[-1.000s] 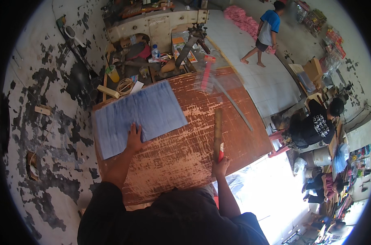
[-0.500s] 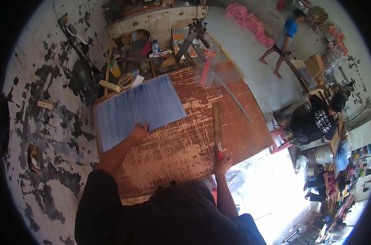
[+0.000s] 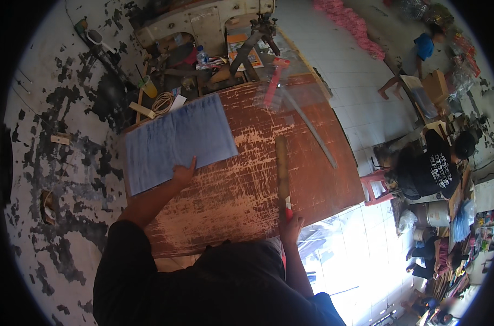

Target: The person measures and marks clear plastic sheets on a workbench using a ruler and a marker, then checks the transparency by holding one up.

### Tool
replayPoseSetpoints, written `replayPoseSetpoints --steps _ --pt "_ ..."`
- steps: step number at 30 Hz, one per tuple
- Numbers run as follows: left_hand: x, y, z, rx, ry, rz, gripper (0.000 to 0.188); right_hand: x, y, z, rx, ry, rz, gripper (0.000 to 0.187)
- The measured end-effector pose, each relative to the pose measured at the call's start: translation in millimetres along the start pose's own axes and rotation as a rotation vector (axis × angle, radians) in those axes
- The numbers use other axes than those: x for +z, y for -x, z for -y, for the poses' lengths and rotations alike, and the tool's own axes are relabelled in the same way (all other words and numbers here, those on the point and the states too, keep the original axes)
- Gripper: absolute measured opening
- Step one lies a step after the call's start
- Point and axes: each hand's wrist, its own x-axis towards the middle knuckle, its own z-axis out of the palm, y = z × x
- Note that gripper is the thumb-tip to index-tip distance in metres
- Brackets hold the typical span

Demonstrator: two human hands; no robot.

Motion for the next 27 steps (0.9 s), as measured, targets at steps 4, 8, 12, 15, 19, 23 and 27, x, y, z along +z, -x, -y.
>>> replayPoseSetpoints --steps 4,8,12,15,19,23,27 --pt "-24.7 5.2 -10.4 0.035 -0.129 0.042 0.104 -38.0 3.5 7.1 0.093 0.081 0.035 0.072" --pt "-24.3 18.4 -20.7 0.018 -0.315 -0.021 0.1 -51.7 -1.2 -21.2 0.026 0.112 0.052 0.073" --pt "-39.1 38.5 -41.1 -0.019 0.109 -0.053 0.085 -56.9 -10.4 -37.8 -0.085 0.037 0.014 0.066" --pt "4.8 75.4 -55.7 -0.093 0.424 -0.087 0.075 -58.9 -9.3 -26.5 -0.05 0.019 0.154 0.064" --pt "-95.4 104.4 -94.5 0.062 0.596 0.075 0.068 -66.2 -17.6 -40.0 -0.044 0.061 0.21 0.066" --pt "-118.6 102.5 -48.3 0.053 0.906 -0.07 0.064 -63.5 -12.0 -41.8 -0.05 0.051 0.235 0.068" --pt "-32.0 48.6 11.0 -0.325 0.978 -0.378 0.066 -59.9 -11.9 -45.8 -0.081 0.082 0.248 0.068"
